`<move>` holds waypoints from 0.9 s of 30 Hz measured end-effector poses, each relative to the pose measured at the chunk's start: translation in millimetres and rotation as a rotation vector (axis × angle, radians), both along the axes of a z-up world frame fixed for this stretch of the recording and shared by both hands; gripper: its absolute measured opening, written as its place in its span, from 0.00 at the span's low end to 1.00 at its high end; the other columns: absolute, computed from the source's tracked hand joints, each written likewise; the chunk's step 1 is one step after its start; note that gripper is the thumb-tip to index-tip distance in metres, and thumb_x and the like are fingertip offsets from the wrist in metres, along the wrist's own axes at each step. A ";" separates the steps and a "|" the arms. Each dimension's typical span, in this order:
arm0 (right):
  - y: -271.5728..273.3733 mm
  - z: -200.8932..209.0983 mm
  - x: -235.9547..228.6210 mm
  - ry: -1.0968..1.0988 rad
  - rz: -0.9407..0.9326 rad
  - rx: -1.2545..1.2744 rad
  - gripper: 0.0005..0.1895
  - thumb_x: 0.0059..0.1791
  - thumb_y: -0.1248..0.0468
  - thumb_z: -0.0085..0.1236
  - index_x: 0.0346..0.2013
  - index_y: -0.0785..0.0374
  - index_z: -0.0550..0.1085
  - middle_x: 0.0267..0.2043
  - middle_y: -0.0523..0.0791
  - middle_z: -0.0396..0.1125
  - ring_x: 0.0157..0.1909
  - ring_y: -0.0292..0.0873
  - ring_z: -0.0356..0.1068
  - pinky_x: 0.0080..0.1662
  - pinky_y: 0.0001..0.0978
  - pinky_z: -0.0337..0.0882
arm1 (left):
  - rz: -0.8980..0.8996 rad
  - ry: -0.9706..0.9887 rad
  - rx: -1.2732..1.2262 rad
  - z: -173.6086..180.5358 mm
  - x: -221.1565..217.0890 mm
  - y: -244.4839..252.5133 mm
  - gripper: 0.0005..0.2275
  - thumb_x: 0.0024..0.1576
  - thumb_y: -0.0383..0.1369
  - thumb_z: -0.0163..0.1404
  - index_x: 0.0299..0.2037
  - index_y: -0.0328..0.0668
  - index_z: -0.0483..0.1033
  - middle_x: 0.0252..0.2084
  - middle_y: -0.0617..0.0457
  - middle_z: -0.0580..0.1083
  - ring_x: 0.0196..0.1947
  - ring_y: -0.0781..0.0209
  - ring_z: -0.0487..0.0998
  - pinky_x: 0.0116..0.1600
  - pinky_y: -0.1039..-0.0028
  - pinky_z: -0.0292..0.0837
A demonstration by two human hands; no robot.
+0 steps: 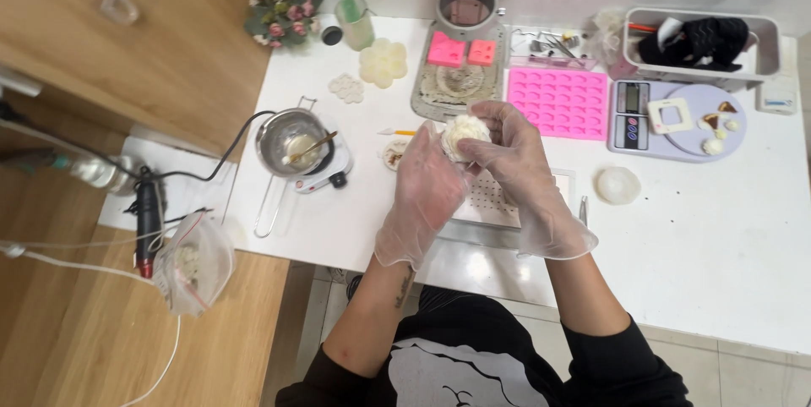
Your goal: Refining and detailing a wax flower model using heat and sculpting tools.
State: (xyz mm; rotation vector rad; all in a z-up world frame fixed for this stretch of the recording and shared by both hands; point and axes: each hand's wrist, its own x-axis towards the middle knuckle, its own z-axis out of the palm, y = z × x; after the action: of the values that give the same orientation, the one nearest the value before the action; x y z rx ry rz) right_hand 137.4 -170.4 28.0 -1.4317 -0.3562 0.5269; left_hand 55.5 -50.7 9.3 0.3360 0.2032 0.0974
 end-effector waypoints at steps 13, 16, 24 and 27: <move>-7.6 -13.1 41.8 -0.403 -0.173 -0.260 0.30 0.45 0.64 0.69 0.59 0.69 0.71 0.51 0.48 0.68 0.51 0.40 0.65 0.49 0.33 0.72 | -0.044 -0.169 0.073 5.9 40.3 5.4 0.26 0.72 0.45 0.33 0.71 0.29 0.53 0.67 0.40 0.64 0.66 0.49 0.66 0.72 0.54 0.59; -8.3 -16.8 45.2 -0.245 -0.154 -0.332 0.28 0.45 0.61 0.66 0.58 0.65 0.70 0.50 0.44 0.68 0.47 0.39 0.67 0.47 0.30 0.74 | -0.032 -0.149 0.071 0.5 46.3 8.9 0.26 0.71 0.44 0.32 0.71 0.29 0.52 0.67 0.38 0.63 0.66 0.47 0.66 0.74 0.53 0.58; -12.3 -37.8 48.9 -0.401 -0.132 -0.250 0.24 0.49 0.61 0.64 0.58 0.65 0.71 0.50 0.45 0.70 0.48 0.38 0.67 0.47 0.29 0.72 | -0.030 -0.009 -0.019 -10.4 58.2 14.1 0.27 0.68 0.44 0.30 0.70 0.29 0.54 0.67 0.38 0.64 0.66 0.46 0.65 0.73 0.55 0.55; -3.6 2.1 40.1 -0.119 -0.174 -0.337 0.25 0.46 0.59 0.62 0.57 0.60 0.71 0.49 0.44 0.67 0.43 0.39 0.66 0.39 0.31 0.74 | -0.030 -0.053 -0.047 -12.2 64.5 15.2 0.27 0.68 0.45 0.31 0.69 0.27 0.54 0.67 0.37 0.64 0.67 0.45 0.65 0.74 0.54 0.55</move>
State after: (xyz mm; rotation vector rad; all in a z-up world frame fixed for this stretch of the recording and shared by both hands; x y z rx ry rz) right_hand 177.5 -174.0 30.1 -1.8063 -0.2401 0.3716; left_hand 120.0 -35.5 -2.9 0.2890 0.1475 0.0722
